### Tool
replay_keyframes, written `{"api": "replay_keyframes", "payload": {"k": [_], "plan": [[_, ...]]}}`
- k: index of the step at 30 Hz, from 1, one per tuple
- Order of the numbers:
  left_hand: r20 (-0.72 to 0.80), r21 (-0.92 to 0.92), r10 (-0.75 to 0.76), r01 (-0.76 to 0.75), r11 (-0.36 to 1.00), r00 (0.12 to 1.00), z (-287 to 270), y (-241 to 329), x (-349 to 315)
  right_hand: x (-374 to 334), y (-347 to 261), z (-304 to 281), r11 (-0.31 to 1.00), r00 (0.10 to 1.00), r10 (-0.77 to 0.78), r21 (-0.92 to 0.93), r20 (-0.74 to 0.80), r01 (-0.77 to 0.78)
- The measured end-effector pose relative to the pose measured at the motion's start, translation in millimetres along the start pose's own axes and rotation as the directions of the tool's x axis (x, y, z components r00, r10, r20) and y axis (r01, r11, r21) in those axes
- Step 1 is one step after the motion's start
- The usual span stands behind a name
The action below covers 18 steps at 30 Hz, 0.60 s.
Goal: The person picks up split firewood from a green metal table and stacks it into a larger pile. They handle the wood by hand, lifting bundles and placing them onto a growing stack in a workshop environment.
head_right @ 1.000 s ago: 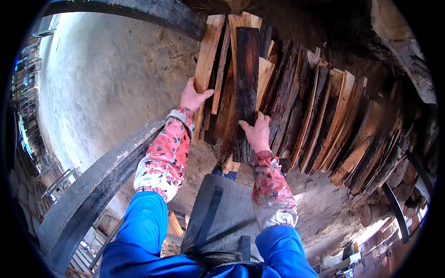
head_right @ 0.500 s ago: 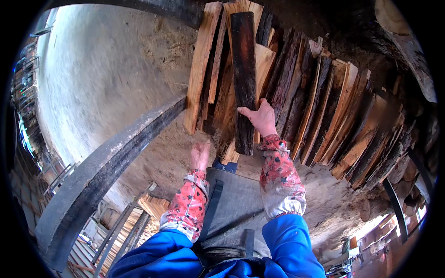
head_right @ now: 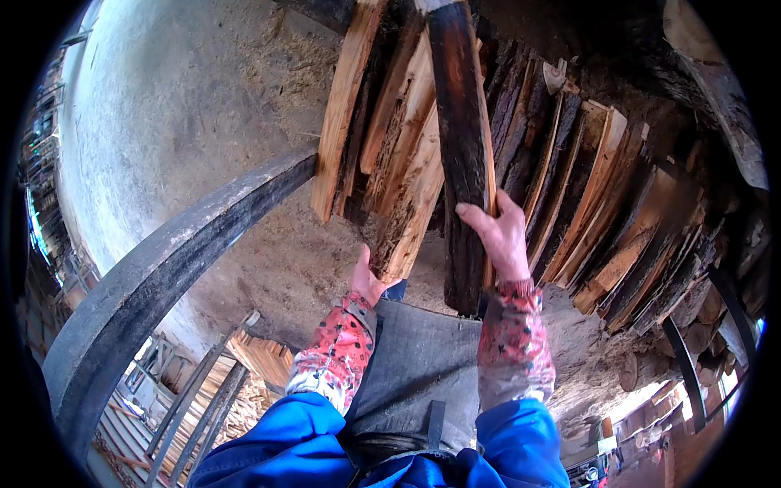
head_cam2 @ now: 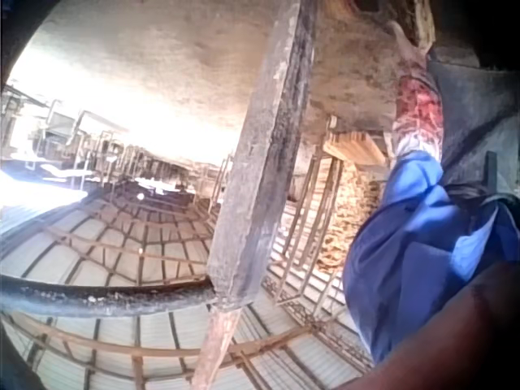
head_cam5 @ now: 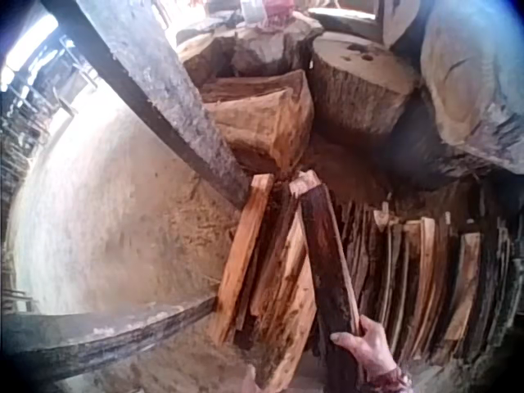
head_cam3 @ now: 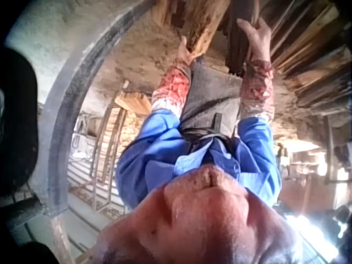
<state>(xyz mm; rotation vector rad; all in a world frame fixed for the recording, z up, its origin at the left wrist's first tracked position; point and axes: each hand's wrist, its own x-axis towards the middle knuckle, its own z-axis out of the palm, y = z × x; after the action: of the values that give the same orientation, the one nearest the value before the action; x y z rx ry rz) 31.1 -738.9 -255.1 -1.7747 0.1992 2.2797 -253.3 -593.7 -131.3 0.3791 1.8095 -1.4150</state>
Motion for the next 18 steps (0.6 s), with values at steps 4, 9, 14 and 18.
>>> {"api": "replay_keyframes", "payload": {"k": [4, 9, 14, 18], "plan": [[0.014, -0.124, 0.002, -0.001, 0.992, 1.0, 38.4, -5.8, 0.7, -24.1, 13.6, -5.1, 0.996, 0.995, -0.033, -0.088, -0.096, 0.025], [0.027, -0.059, 0.047, -0.045, 0.997, 0.999, 70.4, 3.3, 24.1, -34.6, 22.4, -5.0, 0.995, 0.988, -0.094, -0.055, -0.126, 0.087], [0.084, -0.055, -0.003, 0.007, 0.998, 0.996, 65.3, 9.9, 23.0, 2.0, 19.2, 14.0, 0.908, 0.971, -0.208, -0.393, -0.12, 0.146], [0.055, -0.035, 0.042, -0.04, 0.999, 0.998, 83.4, 10.4, 14.9, 40.2, 33.4, 54.5, 0.858, 0.977, -0.214, -0.482, -0.026, 0.175]]}}
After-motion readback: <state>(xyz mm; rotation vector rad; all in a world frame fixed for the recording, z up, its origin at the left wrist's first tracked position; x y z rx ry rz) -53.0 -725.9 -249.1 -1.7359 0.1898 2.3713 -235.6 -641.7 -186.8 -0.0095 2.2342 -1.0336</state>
